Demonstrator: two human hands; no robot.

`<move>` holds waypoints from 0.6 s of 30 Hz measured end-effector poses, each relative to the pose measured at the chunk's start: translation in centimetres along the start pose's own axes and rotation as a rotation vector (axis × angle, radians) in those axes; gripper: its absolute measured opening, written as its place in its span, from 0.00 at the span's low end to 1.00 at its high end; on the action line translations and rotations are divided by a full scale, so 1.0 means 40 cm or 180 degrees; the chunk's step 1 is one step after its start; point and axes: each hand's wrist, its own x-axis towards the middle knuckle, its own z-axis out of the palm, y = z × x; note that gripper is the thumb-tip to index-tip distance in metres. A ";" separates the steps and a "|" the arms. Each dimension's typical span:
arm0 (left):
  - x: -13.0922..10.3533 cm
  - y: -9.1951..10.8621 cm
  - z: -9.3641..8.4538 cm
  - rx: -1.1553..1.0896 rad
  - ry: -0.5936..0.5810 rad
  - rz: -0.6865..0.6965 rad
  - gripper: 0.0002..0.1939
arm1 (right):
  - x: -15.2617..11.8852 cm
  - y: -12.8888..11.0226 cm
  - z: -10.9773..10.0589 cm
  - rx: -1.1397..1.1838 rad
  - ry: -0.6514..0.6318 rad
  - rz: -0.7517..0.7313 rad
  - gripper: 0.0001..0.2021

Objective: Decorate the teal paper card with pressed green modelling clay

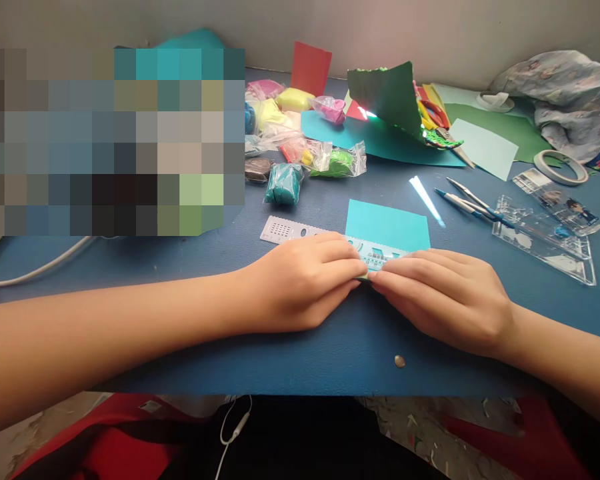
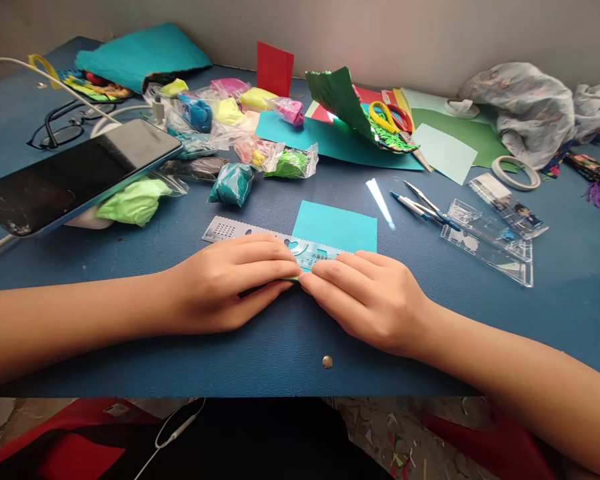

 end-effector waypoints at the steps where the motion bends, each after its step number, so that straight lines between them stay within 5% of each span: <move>1: 0.000 -0.001 0.001 -0.0019 0.0031 -0.0074 0.10 | 0.000 0.001 0.002 -0.0018 0.0012 0.0036 0.12; 8: -0.001 -0.007 0.002 -0.0134 0.0165 -0.0324 0.09 | -0.003 0.000 0.004 0.0025 0.0005 0.0279 0.16; 18: 0.003 -0.007 0.002 -0.0119 0.0124 -0.0177 0.09 | 0.017 -0.011 -0.005 -0.0368 0.0091 0.0336 0.03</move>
